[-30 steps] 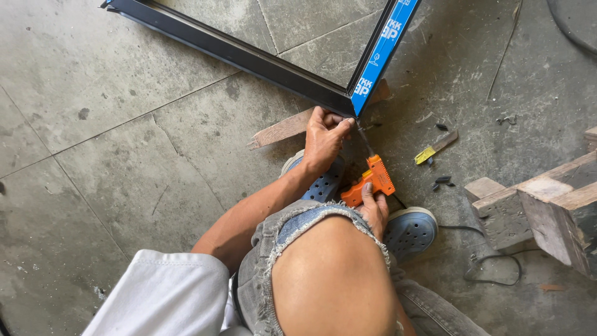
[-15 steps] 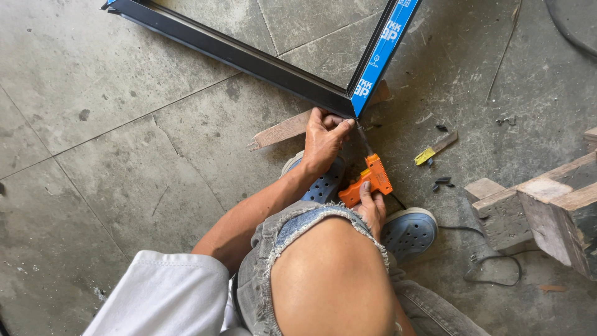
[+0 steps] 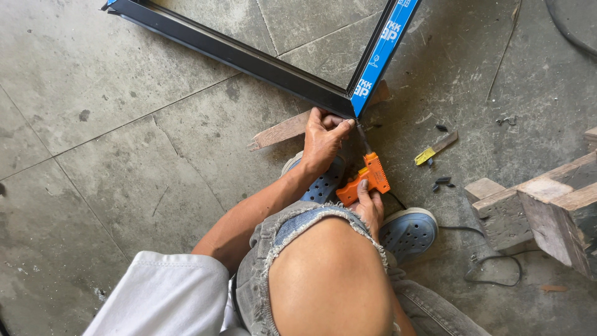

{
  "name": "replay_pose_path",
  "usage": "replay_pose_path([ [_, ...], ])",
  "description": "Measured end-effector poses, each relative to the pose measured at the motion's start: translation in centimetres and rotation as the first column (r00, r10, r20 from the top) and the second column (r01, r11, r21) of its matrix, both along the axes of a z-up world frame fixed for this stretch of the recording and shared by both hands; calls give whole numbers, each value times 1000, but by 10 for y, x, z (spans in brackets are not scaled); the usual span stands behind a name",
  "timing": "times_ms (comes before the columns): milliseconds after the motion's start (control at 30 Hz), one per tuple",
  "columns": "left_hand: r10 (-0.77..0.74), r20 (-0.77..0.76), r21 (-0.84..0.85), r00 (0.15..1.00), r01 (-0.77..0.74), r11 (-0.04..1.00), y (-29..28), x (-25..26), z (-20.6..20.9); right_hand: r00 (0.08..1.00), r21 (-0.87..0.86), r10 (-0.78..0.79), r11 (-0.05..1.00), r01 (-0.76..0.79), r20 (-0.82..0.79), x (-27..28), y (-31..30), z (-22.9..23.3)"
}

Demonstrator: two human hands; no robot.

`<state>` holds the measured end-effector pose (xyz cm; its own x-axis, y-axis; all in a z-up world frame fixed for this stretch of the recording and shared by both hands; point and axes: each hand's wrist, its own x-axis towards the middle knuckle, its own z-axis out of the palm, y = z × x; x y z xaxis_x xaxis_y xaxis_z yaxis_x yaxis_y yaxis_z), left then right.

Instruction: The person assembles a rectangular frame on the floor. They use a utility knife to trim the blue protective film at the corners and then use a hot glue gun to apply adhesive to the joints, pressing them together to secure the frame.

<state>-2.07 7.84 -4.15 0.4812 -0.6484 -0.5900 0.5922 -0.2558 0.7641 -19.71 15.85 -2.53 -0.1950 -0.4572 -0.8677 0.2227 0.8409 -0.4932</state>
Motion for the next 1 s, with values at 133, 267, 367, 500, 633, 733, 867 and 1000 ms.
replay_pose_path([
  [133,1,7,-10,1000,-1,1000,-1,0,3,998,47,59,997,-57,-21,-6,-1,4],
  [267,9,9,-17,1000,-9,1000,0,-2,-3,994,75,95,993,-91,-56,-1,-5,9],
  [367,3,17,-14,1000,-3,1000,0,-2,-5,996,78,65,995,-60,-68,0,-3,8],
  [500,-41,37,5,998,41,999,-1,-1,-5,992,102,92,991,-83,-86,4,-6,16],
  [633,-77,33,13,997,76,997,-3,1,11,995,88,62,995,-55,-77,21,-16,43],
  [733,-86,20,14,996,86,996,-2,-1,1,992,88,83,993,-75,-93,12,-10,30],
  [867,-98,53,0,994,98,995,-5,-1,-4,990,95,98,992,-88,-105,9,-6,16],
  [1000,-114,184,78,976,101,992,9,4,11,958,161,221,968,-192,-185,10,-14,39],
])
